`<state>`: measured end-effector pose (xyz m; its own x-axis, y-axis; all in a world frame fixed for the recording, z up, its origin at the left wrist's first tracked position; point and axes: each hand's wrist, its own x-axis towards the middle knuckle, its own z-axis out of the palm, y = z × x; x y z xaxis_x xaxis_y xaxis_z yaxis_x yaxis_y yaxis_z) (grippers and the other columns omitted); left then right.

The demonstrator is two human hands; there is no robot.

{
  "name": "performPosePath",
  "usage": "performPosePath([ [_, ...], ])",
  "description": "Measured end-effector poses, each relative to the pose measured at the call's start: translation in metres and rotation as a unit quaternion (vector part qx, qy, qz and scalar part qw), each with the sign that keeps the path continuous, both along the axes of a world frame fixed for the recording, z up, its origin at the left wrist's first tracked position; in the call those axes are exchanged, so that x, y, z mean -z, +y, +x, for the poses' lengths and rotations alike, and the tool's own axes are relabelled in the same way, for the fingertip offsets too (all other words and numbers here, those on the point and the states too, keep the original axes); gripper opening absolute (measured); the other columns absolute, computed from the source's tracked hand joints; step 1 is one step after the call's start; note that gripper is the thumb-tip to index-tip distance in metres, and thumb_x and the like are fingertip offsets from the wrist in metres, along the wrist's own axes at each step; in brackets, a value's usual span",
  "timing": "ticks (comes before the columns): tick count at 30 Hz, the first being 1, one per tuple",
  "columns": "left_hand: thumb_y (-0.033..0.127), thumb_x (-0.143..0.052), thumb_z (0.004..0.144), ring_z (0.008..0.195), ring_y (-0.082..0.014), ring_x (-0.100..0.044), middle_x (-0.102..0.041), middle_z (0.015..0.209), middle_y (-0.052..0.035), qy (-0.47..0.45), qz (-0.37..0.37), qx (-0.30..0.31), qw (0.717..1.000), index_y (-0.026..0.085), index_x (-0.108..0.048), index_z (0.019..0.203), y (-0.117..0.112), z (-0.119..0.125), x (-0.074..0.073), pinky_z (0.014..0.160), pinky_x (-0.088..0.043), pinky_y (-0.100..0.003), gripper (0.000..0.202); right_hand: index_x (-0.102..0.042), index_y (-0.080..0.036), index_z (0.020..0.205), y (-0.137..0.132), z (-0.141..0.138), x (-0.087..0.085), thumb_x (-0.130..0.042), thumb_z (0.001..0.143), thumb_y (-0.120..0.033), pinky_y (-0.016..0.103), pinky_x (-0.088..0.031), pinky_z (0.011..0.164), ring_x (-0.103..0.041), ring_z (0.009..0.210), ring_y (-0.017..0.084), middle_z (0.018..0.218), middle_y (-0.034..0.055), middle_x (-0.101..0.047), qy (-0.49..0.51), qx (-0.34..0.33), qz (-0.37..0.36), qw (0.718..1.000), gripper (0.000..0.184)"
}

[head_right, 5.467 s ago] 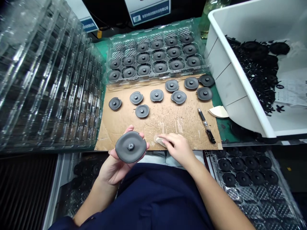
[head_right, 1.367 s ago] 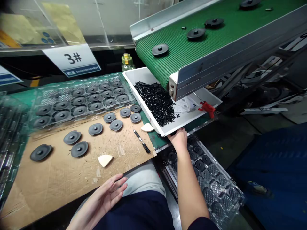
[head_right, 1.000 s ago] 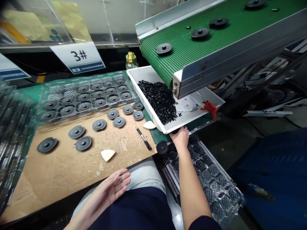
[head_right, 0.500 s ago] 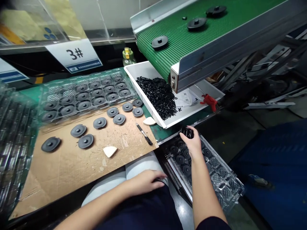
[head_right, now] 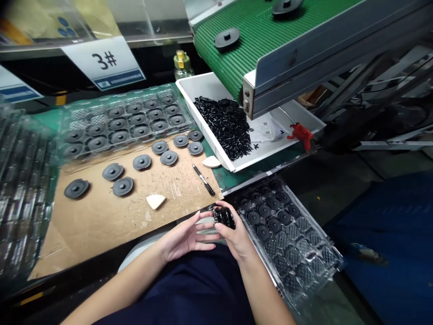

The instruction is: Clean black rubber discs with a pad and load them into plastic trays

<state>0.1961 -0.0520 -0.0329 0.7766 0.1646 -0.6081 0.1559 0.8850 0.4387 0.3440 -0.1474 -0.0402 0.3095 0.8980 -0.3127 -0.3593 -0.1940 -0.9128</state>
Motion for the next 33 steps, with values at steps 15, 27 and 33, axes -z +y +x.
performPosePath([
  [15,0.048,-0.077,0.066,0.092,-0.0214,-0.062,-0.065,0.094,-0.0050,0.027,0.038,-0.303,0.952,0.020,-0.060,0.112,-0.056,-0.105,-0.015,0.081,-0.047,-0.035,0.056,-0.048,-0.020,0.124,0.026,-0.092,-0.026,-0.061,0.070,-0.012,0.045,-0.043,0.100,-0.050,0.113,0.026,0.119,0.0104,-0.056,-0.388,-0.414,0.201,0.798,0.056],
  [27,0.043,-0.090,0.043,0.114,-0.0320,-0.054,-0.060,0.119,-0.0136,0.069,0.171,-0.512,0.839,0.019,-0.053,0.115,-0.128,-0.207,-0.003,0.084,-0.045,-0.038,0.085,-0.043,-0.011,0.136,0.026,-0.226,-0.013,-0.062,0.060,-0.007,0.054,-0.045,0.098,-0.048,0.109,0.034,0.120,0.0174,-0.054,-0.511,-0.542,0.319,0.585,0.079],
  [33,0.041,-0.092,0.038,0.107,-0.0321,-0.058,-0.061,0.115,-0.0136,0.028,0.119,-0.588,0.800,0.021,-0.052,0.120,-0.167,-0.229,0.025,0.074,-0.047,-0.034,0.094,-0.038,-0.017,0.139,0.009,-0.258,-0.005,-0.066,0.061,-0.013,0.056,-0.043,0.098,-0.049,0.111,0.033,0.124,0.0166,-0.050,-0.490,-0.598,0.332,0.540,0.083],
])
